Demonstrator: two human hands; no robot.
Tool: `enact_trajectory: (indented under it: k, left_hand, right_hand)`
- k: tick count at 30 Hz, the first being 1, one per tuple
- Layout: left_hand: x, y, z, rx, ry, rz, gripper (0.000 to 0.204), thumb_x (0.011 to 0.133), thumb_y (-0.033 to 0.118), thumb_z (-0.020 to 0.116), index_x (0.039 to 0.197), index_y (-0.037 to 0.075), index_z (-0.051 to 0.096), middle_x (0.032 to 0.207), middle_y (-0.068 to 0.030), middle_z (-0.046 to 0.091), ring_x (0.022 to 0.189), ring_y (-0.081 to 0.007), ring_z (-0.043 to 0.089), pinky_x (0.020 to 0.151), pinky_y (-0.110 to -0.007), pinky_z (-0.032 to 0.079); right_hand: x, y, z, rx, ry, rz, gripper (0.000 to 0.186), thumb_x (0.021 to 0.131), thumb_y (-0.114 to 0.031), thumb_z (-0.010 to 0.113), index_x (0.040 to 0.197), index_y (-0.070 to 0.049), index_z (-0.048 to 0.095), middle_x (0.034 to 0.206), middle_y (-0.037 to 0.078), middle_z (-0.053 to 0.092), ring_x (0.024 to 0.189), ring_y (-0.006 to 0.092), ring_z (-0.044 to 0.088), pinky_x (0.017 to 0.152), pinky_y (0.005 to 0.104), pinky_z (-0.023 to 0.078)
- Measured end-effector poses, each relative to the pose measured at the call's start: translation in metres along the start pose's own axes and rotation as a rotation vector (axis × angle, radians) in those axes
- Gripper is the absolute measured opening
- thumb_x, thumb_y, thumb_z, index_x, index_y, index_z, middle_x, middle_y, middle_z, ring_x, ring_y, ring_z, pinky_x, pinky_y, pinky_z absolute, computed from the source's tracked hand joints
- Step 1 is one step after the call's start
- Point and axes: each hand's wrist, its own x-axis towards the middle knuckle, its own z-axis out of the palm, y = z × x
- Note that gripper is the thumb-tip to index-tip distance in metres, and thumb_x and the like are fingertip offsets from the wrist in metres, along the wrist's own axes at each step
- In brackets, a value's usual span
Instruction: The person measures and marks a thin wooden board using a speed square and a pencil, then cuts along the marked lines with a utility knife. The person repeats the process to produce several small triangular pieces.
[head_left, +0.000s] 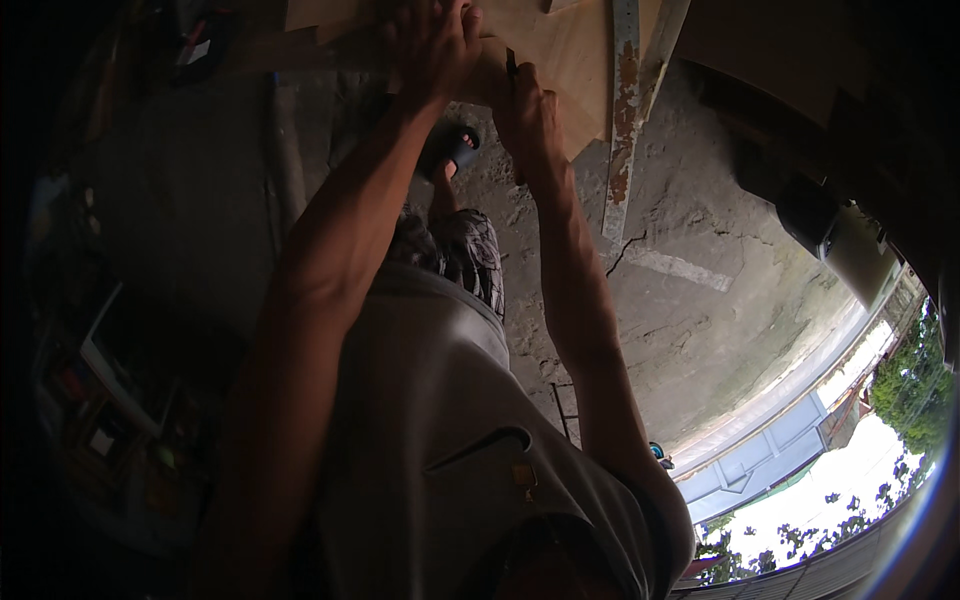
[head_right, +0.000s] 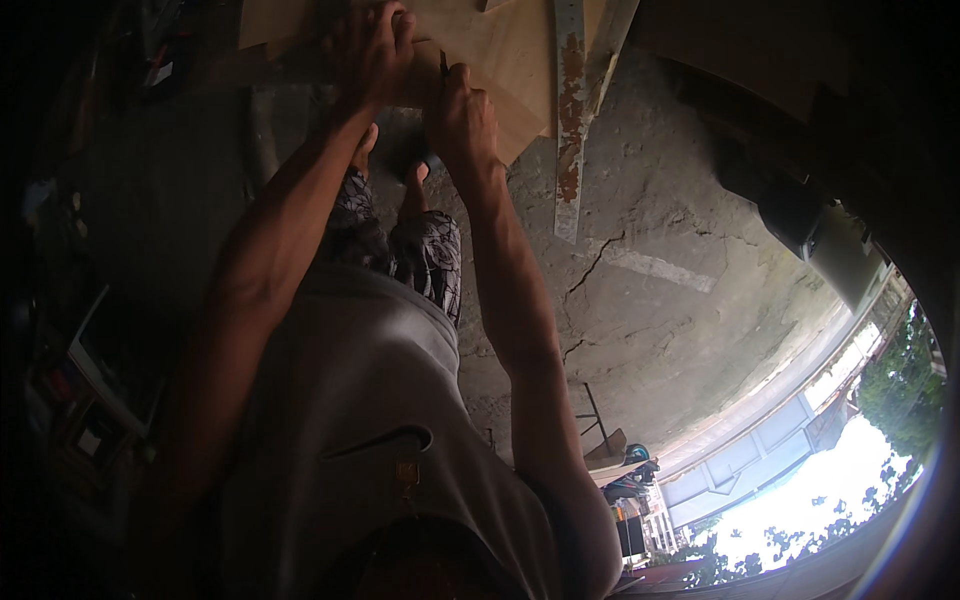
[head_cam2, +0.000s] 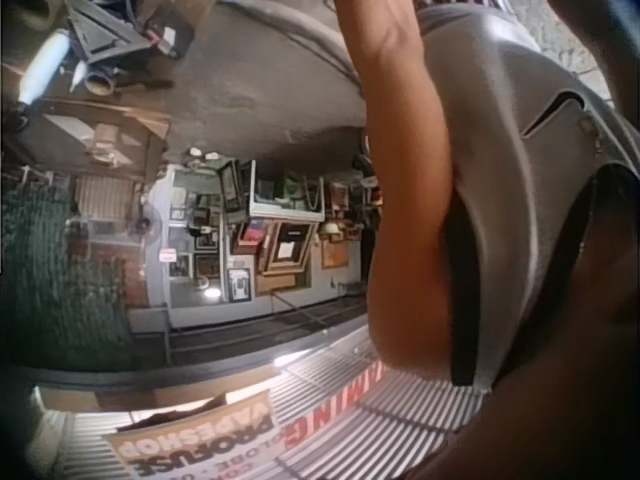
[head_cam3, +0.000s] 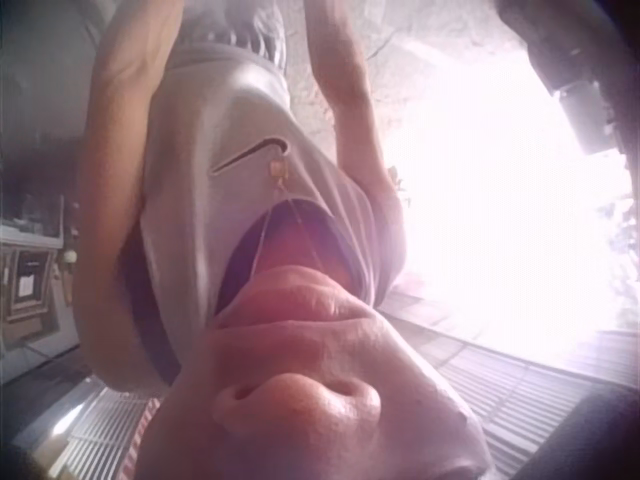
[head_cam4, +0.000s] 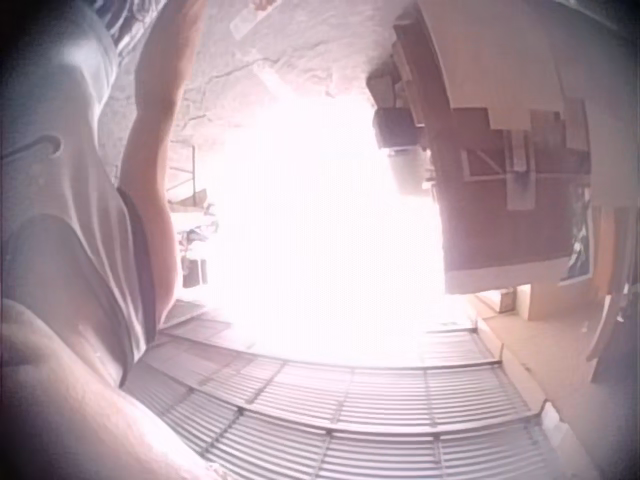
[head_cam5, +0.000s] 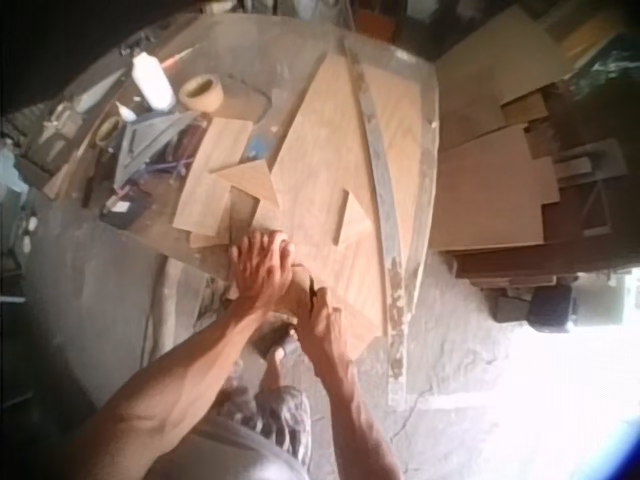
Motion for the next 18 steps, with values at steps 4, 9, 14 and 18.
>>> enact_trajectory:
  k: [4, 9, 14, 18]
  left_hand:
    - [0.007, -0.004, 0.013, 0.055, 0.099, 0.013, 0.027, 0.091, 0.033, 0.056, 0.108, 0.013, 0.061, 0.108, -0.0146, 0.059, 0.099, -0.0361, 0.053, 0.084, -0.052, 0.039]
    - [0.005, -0.006, 0.026, 0.033, 0.055, 0.020, 0.032, 0.091, 0.033, 0.054, 0.114, 0.012, 0.060, 0.118, -0.0176, 0.056, 0.106, -0.0376, 0.051, 0.089, -0.054, 0.037]
    - [0.010, 0.000, 0.019, -0.021, -0.060, -0.042, 0.034, 0.091, 0.034, 0.051, 0.116, 0.012, 0.060, 0.128, -0.0191, 0.052, 0.114, -0.0389, 0.047, 0.096, -0.056, 0.034]
    - [0.013, 0.000, 0.018, 0.046, -0.024, -0.019, 0.034, 0.091, 0.032, 0.051, 0.116, 0.011, 0.059, 0.133, -0.0198, 0.049, 0.121, -0.0404, 0.044, 0.100, -0.057, 0.031]
  right_hand:
    - [0.013, -0.014, -0.004, -0.088, -0.074, 0.074, 0.028, 0.089, -0.021, 0.054, 0.101, 0.003, 0.049, 0.080, 0.033, 0.064, 0.081, 0.0504, 0.065, 0.069, 0.0555, 0.052]
    - [0.018, -0.026, -0.010, -0.170, -0.118, 0.119, 0.027, 0.089, -0.019, 0.054, 0.102, 0.003, 0.050, 0.086, 0.033, 0.065, 0.086, 0.0496, 0.065, 0.075, 0.0553, 0.053]
    - [0.026, -0.027, -0.011, -0.198, -0.159, 0.149, 0.027, 0.087, -0.019, 0.055, 0.102, 0.003, 0.049, 0.089, 0.033, 0.065, 0.087, 0.0493, 0.065, 0.075, 0.0552, 0.053]
    - [0.029, -0.031, -0.013, -0.198, -0.213, 0.173, 0.027, 0.087, -0.017, 0.055, 0.102, 0.004, 0.048, 0.089, 0.033, 0.064, 0.088, 0.0497, 0.065, 0.074, 0.0554, 0.053]
